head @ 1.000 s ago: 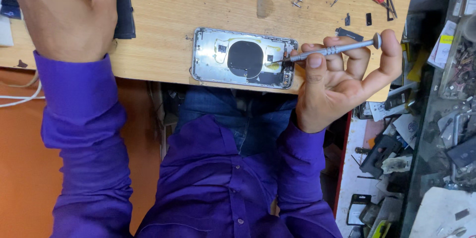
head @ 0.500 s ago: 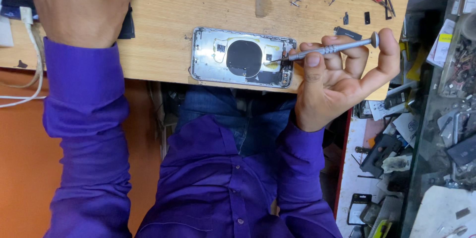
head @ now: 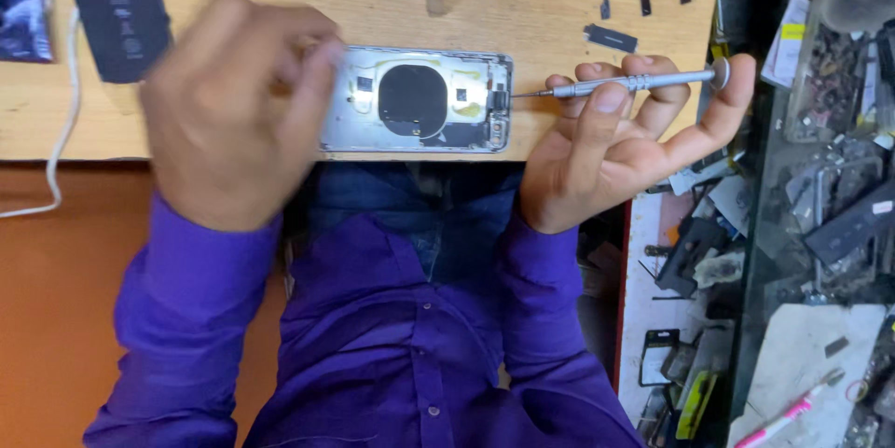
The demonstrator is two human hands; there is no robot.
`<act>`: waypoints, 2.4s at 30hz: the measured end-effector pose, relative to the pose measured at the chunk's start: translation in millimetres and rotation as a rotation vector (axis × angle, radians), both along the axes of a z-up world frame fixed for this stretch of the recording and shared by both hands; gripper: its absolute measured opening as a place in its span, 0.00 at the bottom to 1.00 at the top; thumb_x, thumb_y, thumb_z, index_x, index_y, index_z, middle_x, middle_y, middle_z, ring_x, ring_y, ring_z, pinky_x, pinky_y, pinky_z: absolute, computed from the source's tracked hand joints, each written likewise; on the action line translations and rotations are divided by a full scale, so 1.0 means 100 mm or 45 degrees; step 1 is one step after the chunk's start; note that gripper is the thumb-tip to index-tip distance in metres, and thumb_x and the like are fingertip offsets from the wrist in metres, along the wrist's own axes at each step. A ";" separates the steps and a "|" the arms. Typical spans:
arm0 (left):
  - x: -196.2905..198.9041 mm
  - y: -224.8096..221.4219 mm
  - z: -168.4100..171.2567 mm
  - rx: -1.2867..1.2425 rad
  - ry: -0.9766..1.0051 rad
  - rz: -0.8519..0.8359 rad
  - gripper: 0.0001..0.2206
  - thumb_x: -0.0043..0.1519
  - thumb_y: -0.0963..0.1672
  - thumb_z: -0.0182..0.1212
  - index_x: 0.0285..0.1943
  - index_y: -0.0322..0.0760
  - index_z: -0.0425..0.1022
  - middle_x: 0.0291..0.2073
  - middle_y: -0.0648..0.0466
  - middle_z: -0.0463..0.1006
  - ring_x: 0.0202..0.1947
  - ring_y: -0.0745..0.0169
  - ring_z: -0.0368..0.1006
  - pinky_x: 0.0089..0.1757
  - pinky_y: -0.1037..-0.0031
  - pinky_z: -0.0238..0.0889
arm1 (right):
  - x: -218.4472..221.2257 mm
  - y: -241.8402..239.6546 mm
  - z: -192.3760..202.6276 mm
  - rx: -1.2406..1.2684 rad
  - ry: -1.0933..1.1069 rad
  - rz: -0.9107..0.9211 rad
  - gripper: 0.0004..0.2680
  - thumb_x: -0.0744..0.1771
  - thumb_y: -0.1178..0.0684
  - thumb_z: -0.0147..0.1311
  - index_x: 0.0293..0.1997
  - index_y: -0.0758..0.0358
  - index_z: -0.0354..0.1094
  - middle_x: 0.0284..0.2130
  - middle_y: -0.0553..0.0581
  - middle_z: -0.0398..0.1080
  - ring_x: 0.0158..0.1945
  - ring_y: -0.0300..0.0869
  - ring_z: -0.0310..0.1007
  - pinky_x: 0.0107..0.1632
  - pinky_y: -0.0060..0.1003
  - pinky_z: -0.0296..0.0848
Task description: The person disassembles a smartphone on a workbench, using a screwdriver to remove screws and tweezers to lift and reposition internal components. They apply adhesive along the frame and continue adjusting small parts inside the device.
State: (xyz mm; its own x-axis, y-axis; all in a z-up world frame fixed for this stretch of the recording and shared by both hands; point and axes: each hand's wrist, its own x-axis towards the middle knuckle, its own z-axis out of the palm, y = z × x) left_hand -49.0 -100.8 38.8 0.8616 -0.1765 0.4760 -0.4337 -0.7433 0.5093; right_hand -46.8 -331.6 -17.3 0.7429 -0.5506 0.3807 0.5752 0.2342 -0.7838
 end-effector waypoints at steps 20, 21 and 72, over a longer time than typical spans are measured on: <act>0.09 -0.80 -0.04 0.120 0.125 -0.350 0.07 0.64 0.44 0.69 0.46 0.38 0.78 0.37 0.53 0.74 0.40 0.52 0.74 0.40 0.63 0.66 | -0.01 -0.01 -0.01 0.101 -0.011 -0.049 0.27 0.74 0.63 0.55 0.77 0.53 0.34 0.48 0.56 0.65 0.41 0.40 0.71 0.44 0.37 0.77; 0.10 -0.81 -0.03 0.103 0.143 -0.344 0.07 0.64 0.44 0.68 0.45 0.38 0.78 0.36 0.53 0.74 0.39 0.52 0.74 0.39 0.62 0.66 | -0.02 -0.01 -0.01 0.103 -0.009 -0.047 0.27 0.74 0.63 0.56 0.77 0.52 0.35 0.47 0.56 0.64 0.41 0.41 0.71 0.44 0.37 0.77; 0.06 0.06 0.00 0.355 0.011 -0.181 0.31 0.50 0.54 0.80 0.59 0.37 0.76 0.54 0.52 0.77 0.55 0.52 0.68 0.53 0.61 0.56 | 0.05 -0.02 -0.07 0.069 -0.087 -0.142 0.31 0.73 0.64 0.52 0.80 0.52 0.27 0.48 0.62 0.66 0.33 0.38 0.69 0.36 0.31 0.74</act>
